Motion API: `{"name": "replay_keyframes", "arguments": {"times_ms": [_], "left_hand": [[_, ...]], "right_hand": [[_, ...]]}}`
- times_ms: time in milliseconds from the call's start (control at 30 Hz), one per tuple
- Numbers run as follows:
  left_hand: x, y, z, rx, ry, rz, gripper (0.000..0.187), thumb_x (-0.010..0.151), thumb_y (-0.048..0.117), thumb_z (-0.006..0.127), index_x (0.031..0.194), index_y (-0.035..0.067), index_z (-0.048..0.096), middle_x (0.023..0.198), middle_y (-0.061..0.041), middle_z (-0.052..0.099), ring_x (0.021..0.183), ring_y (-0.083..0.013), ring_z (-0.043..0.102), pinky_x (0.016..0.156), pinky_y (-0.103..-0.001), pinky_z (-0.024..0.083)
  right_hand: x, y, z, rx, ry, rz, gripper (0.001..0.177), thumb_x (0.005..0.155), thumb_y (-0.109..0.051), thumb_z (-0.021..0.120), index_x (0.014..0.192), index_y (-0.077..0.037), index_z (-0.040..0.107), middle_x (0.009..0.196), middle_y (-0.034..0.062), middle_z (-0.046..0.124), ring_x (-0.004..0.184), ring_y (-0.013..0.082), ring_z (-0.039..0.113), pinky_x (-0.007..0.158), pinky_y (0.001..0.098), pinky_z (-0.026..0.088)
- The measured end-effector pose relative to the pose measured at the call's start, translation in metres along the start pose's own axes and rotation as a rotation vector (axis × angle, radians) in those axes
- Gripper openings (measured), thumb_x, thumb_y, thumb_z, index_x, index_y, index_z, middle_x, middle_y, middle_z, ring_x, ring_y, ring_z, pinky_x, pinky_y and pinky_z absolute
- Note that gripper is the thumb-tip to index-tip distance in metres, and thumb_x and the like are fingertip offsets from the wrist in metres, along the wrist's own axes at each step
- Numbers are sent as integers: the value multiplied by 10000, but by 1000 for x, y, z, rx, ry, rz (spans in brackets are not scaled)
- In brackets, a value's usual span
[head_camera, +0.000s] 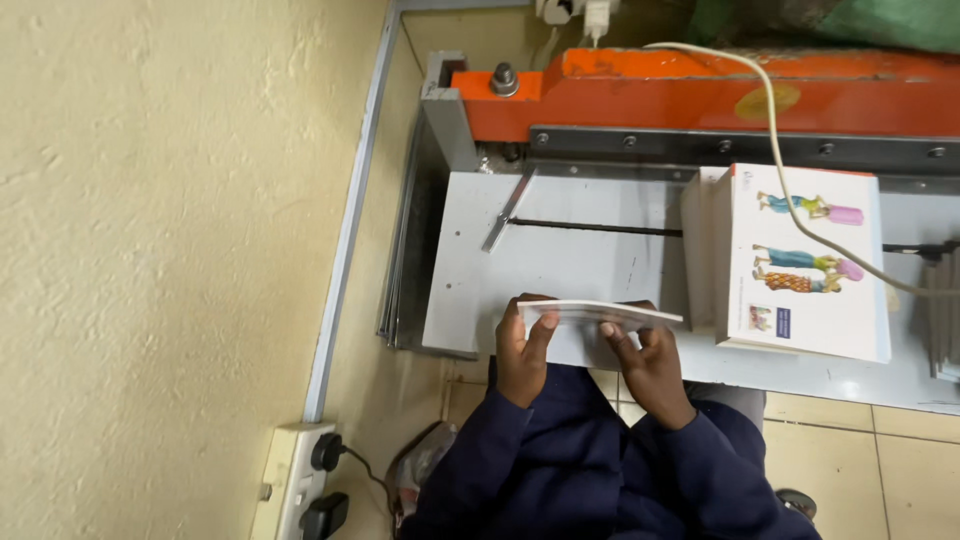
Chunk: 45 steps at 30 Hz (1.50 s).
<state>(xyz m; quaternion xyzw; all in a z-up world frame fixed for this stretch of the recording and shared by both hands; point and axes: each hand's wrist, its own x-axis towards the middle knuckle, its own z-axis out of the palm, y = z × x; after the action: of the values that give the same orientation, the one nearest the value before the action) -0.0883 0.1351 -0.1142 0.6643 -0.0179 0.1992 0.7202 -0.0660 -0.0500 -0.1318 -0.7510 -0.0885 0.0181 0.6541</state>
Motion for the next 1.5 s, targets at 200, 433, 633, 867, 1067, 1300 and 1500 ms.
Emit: {"name": "replay_keyframes", "arguments": {"times_ms": [200, 433, 633, 867, 1067, 1300, 1500], "left_hand": [[-9, 14, -1, -64, -9, 88, 277, 985, 151, 676, 1186, -21, 594, 1047, -182, 721, 1019, -321, 711, 934, -455, 542], [-7, 4, 12, -49, 50, 186, 33, 971, -10, 636, 954, -7, 664, 903, -139, 721, 857, -294, 708, 846, -387, 556], [-1, -28, 4, -92, -34, 239, 88, 976, 60, 679, 950, -10, 630, 918, -162, 712, 900, -324, 699, 854, -422, 544], [-5, -28, 2, -97, -25, 250, 84, 966, 62, 684, 921, 1, 646, 870, -147, 714, 847, -313, 708, 820, -413, 566], [-8, -34, 5, -61, 47, 236, 92, 932, 50, 735, 904, 3, 661, 845, -141, 715, 820, -308, 715, 790, -409, 576], [5, -13, 15, 17, 175, -113, 274, 925, 199, 782, 1026, -30, 671, 958, -186, 743, 990, -195, 623, 898, -459, 536], [52, -27, 22, 66, 153, -429, 380, 907, 211, 766, 1197, -16, 671, 1144, -213, 730, 1133, -251, 649, 1005, -455, 488]], "right_hand": [[-5, -22, 4, 36, -12, -44, 104, 957, -39, 679, 1056, -18, 702, 999, 172, 732, 1108, 354, 708, 1055, 510, 470], [-10, -40, 13, 159, 46, -90, 86, 976, 1, 625, 1052, 26, 658, 1029, 200, 744, 1144, 339, 693, 1074, 500, 450], [-6, -8, 14, 146, 50, -87, 97, 990, 3, 604, 1069, 1, 661, 1058, 189, 748, 1171, 350, 686, 1073, 507, 445], [-19, -19, 23, 186, 66, -47, 99, 993, 36, 569, 1057, 42, 644, 1040, 222, 753, 1136, 351, 694, 1054, 522, 455], [-20, 12, 18, 159, 96, 32, 86, 1000, 7, 581, 1078, 21, 613, 1045, 220, 740, 1126, 337, 687, 1056, 524, 457], [-12, -45, 0, 124, 26, 250, 241, 1025, -166, 607, 1188, -5, 682, 911, 176, 755, 953, 206, 658, 890, 447, 542], [4, -14, 2, 117, 182, 267, 340, 1057, -142, 595, 1335, 49, 639, 892, 203, 724, 824, 209, 647, 787, 377, 575]]}}
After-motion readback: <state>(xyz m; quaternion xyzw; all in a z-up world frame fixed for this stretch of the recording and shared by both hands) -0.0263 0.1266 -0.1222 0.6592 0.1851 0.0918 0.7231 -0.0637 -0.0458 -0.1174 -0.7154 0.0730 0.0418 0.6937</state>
